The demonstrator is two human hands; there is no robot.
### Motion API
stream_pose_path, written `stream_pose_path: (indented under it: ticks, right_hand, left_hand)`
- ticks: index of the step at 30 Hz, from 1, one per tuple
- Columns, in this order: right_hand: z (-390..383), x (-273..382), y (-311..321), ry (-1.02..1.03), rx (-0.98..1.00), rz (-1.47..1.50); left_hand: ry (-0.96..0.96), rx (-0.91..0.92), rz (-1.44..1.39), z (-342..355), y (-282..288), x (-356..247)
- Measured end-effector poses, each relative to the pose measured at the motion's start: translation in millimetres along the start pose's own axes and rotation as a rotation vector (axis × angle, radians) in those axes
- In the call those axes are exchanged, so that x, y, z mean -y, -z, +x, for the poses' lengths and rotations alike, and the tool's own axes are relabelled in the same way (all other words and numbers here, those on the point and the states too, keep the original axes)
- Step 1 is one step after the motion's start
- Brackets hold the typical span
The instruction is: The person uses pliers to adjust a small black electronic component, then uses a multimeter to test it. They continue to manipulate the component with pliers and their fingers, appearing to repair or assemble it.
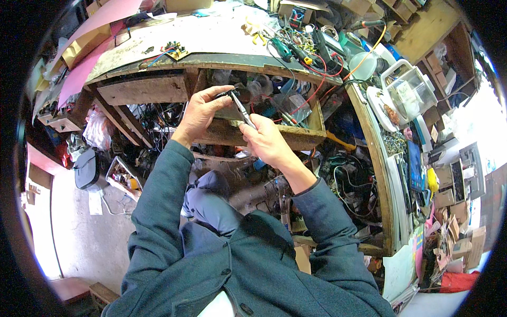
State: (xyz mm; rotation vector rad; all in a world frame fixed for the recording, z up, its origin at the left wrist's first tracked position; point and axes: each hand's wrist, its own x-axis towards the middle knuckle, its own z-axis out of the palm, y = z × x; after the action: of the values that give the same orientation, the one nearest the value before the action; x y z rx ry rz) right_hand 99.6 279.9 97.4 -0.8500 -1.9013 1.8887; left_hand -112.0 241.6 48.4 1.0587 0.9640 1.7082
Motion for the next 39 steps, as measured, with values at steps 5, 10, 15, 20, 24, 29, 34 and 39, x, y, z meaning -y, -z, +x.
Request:
stream_pose_path:
  ticks: [5,10,15,20,24,29,34,39]
  right_hand:
    - [-1,-7,-4,0.083,-0.061,-0.121]
    - [-3,-13,-16,0.156,-0.102,-0.039]
    - [-5,-8,-13,0.034,-0.084,0.058]
    - [-6,-5,-4,-0.042,-0.048,0.198]
    - [-6,2,-5,-0.089,-0.011,0.210]
    - [-10,-2,4,-0.109,0.054,0.292]
    - [-9,0,2,-0.149,0.066,0.441]
    - [-3,-1,5,-0.133,0.082,0.459]
  left_hand:
    - [0.005,0.009,0.039,0,-1,-3]
    - [0.016,0.032,-0.013,5,3,4]
    - [0.003,0.007,0.067,2,0,-1]
    - [-0.033,0.020,0.064,4,-4,2]
    - [0.003,0.010,0.014,-1,-1,-2]
    - [0.014,0.026,0.097,1,-1,-5]
    - [0.050,0.035,0.162,-4,-7,-16]
    - [0.016,0.017,0.142,1,-6,-9]
